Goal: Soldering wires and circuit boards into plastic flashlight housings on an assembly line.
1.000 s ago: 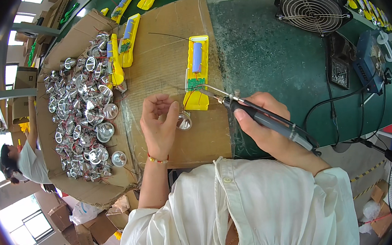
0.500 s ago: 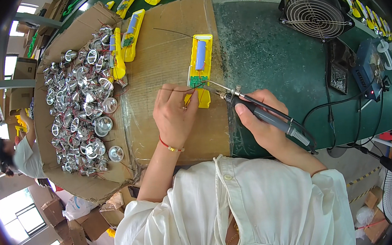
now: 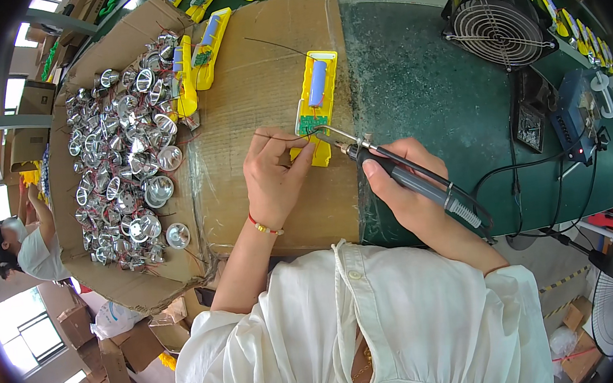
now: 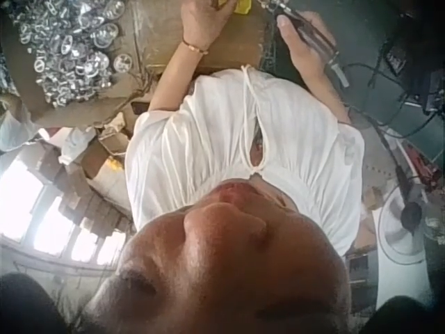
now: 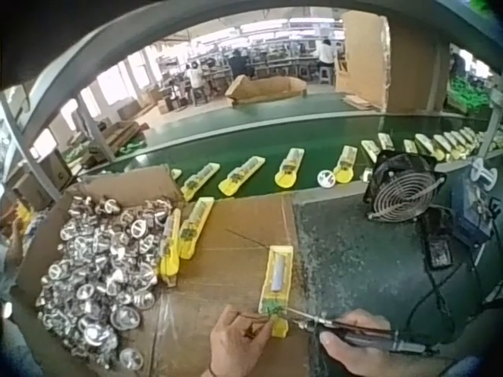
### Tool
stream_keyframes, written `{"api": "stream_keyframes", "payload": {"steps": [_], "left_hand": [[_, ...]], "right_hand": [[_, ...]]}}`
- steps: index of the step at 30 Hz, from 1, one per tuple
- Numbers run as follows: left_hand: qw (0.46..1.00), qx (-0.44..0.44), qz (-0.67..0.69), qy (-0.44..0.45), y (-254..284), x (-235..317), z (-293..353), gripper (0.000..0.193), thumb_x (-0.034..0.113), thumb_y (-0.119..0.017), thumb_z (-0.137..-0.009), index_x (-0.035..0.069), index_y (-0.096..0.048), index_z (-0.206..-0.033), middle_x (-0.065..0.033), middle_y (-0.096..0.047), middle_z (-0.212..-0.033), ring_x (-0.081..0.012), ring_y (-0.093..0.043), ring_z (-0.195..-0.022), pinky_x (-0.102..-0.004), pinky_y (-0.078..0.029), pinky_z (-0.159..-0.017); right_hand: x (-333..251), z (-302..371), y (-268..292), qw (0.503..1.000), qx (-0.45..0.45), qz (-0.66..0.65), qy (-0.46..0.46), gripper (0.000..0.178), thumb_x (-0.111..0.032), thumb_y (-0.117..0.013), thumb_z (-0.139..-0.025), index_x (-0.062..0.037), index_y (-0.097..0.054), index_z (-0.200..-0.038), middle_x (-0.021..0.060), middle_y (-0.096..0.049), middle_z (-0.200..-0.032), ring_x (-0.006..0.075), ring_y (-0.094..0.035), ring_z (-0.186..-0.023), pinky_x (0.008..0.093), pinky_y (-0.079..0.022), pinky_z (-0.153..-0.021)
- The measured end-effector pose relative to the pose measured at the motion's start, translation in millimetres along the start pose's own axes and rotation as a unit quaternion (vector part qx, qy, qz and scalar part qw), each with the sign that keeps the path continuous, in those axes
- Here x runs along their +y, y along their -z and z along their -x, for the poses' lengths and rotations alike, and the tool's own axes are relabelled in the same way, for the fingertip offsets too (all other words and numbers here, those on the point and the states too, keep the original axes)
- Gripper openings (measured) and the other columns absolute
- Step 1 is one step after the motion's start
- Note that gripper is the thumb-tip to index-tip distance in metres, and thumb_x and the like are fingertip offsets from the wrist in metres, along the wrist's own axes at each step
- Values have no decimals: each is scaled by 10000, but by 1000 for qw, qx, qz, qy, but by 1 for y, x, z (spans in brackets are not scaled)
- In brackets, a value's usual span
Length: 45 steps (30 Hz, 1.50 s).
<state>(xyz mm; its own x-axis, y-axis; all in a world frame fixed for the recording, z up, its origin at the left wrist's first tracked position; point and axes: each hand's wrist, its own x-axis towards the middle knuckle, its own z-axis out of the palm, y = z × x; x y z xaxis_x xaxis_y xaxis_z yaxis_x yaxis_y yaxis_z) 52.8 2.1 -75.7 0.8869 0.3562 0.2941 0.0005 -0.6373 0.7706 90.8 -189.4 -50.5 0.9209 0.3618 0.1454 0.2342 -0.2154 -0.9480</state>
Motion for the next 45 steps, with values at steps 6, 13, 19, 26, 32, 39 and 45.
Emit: {"api": "stream_keyframes", "payload": {"steps": [6, 13, 19, 26, 32, 39, 45], "left_hand": [[1000, -3, 17, 10, 1, -1, 0, 101, 31, -698, -693, 41, -606, -734, -60, -535, -772, -159, -541, -554, -263, -451, -473], [1000, 4, 24, 0, 2, -5, 3, 118, 37, -698, -697, 47, -599, -762, -59, -540, -784, -164, -573, -603, -258, -477, -490], [993, 26, -80, -88, 0, -3, 2, 127, 65, -684, -694, 92, -596, -783, -32, -531, -791, -197, -552, -708, -321, -445, -609], [978, 30, -145, -148, -3, -3, -1, 120, 73, -682, -687, 97, -593, -764, -30, -517, -783, -217, -533, -722, -330, -420, -629], [998, 63, 0, 22, 3, 0, -1, 169, 137, -731, -680, 76, -588, -749, -52, -544, -715, -222, -550, -628, -325, -443, -605], [940, -29, -339, 1, -9, 22, -16, 391, 457, -688, -657, 79, -590, -653, -89, -583, -688, -257, -592, -650, -380, -431, -602], [962, -70, -259, 58, 8, 17, -18, 370, 399, -713, -639, 45, -615, -690, -102, -583, -692, -282, -586, -652, -394, -435, -589]], "right_hand": [[3, 5, 4, 998, 15, -16, 59, 133, -44, -599, -814, 38, -527, -890, 114, -613, -760, 125, -583, -664, 234, -467, -608], [7, 8, 8, 993, 6, -25, 115, 139, -39, -599, -813, 33, -519, -900, 113, -608, -745, 111, -554, -639, 229, -443, -569], [1, 8, 4, 999, 2, 8, 47, 133, -53, -625, -801, 26, -537, -861, 89, -610, -722, 99, -544, -596, 217, -429, -549], [10, 8, 4, 998, 12, 4, 58, 145, -70, -629, -803, 27, -537, -861, 91, -612, -727, 104, -562, -616, 213, -434, -558], [7, 15, 20, 991, 70, -97, 61, 197, -70, -625, -804, 10, -500, -935, 88, -582, -775, 90, -527, -611, 222, -427, -548], [36, 15, 40, 982, 158, -90, 48, 131, -57, -577, -828, 33, -518, -901, 108, -570, -816, 104, -543, -611, 204, -424, -522], [53, 26, 58, 985, 157, -18, 61, 170, -45, -619, -799, 24, -525, -921, 88, -604, -764, 102, -563, -643, 216, -448, -574]]}}
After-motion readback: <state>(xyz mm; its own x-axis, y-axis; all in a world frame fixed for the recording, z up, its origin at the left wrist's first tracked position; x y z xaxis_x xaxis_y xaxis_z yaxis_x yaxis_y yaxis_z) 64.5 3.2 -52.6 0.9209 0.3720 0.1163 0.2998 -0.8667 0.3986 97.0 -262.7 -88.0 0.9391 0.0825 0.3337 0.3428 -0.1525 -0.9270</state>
